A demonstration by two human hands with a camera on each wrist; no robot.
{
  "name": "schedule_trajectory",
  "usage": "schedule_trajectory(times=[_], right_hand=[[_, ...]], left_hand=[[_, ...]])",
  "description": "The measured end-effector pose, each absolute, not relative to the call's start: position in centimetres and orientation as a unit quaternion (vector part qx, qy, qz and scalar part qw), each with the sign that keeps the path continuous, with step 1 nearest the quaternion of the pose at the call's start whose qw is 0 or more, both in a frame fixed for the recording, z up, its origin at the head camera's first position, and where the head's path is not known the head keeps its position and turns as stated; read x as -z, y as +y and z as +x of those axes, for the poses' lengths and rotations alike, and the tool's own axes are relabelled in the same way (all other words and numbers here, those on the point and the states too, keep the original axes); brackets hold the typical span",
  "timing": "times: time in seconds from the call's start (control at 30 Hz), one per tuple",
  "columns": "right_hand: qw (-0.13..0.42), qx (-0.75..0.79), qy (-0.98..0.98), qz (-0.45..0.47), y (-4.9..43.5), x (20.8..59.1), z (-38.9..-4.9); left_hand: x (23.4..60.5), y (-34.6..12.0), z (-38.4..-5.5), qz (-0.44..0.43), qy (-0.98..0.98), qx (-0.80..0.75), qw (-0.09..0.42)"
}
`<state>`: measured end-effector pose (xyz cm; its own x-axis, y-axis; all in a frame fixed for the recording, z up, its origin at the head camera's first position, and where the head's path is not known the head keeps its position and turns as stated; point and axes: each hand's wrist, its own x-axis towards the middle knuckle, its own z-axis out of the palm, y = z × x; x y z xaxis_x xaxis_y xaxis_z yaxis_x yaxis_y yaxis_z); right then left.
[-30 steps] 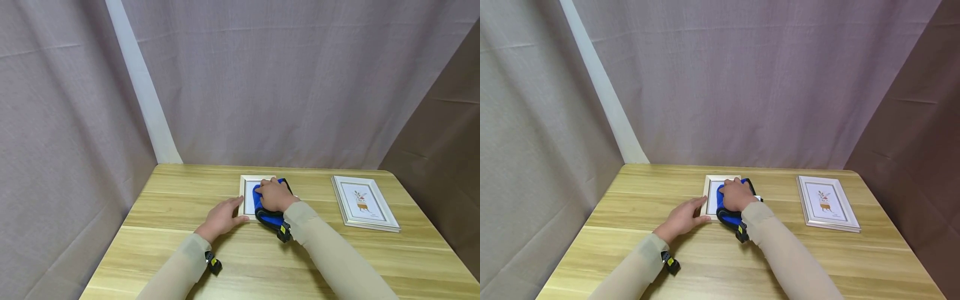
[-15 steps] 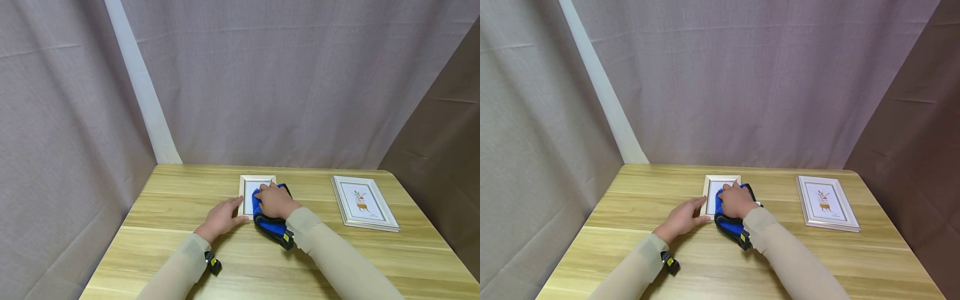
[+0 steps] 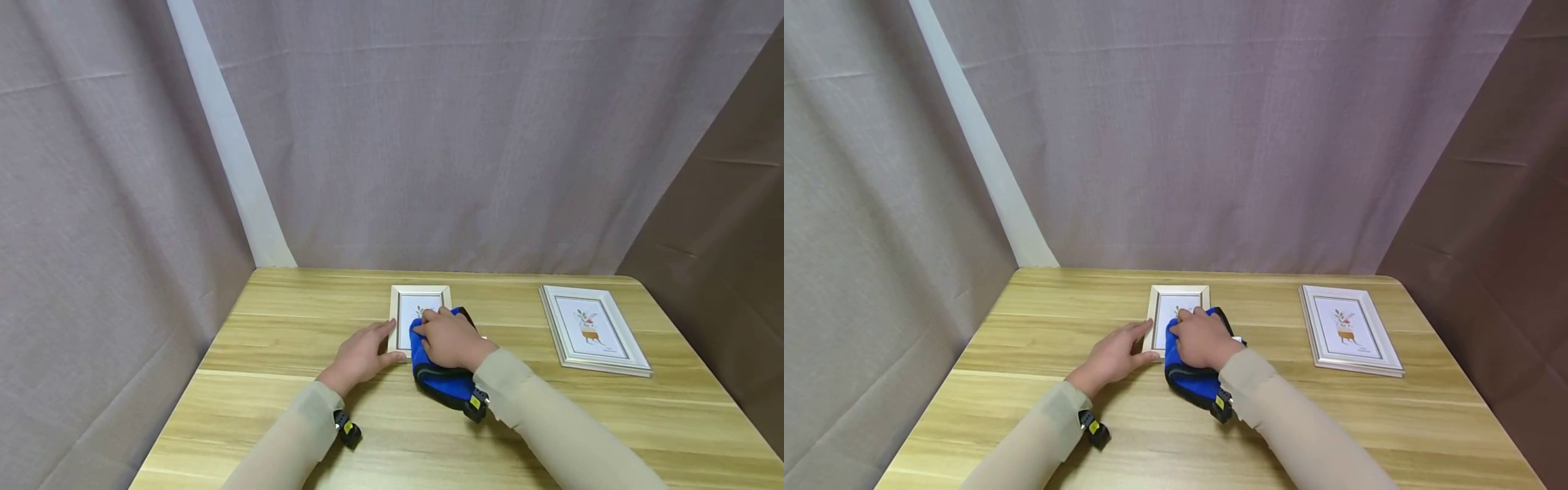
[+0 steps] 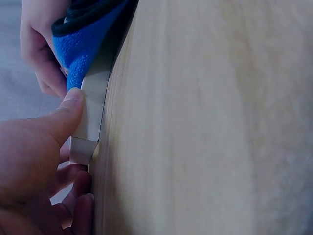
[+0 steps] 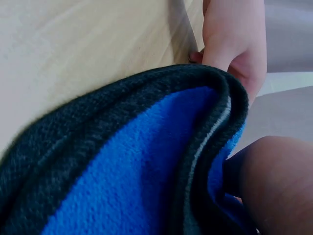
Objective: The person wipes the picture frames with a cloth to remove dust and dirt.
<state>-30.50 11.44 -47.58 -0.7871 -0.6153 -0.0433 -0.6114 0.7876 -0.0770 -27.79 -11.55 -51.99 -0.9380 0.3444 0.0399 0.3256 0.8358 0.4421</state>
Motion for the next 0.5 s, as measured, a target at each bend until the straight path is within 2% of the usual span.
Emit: schedule_trajectory(times=[0.5], right_hand=[[0.028, 0.067, 0.934, -0.35, 12.0, 48.2, -29.3]], left_hand=[[52.1, -11.5, -27.8, 0.173, 0.958, -0.225, 0.023]])
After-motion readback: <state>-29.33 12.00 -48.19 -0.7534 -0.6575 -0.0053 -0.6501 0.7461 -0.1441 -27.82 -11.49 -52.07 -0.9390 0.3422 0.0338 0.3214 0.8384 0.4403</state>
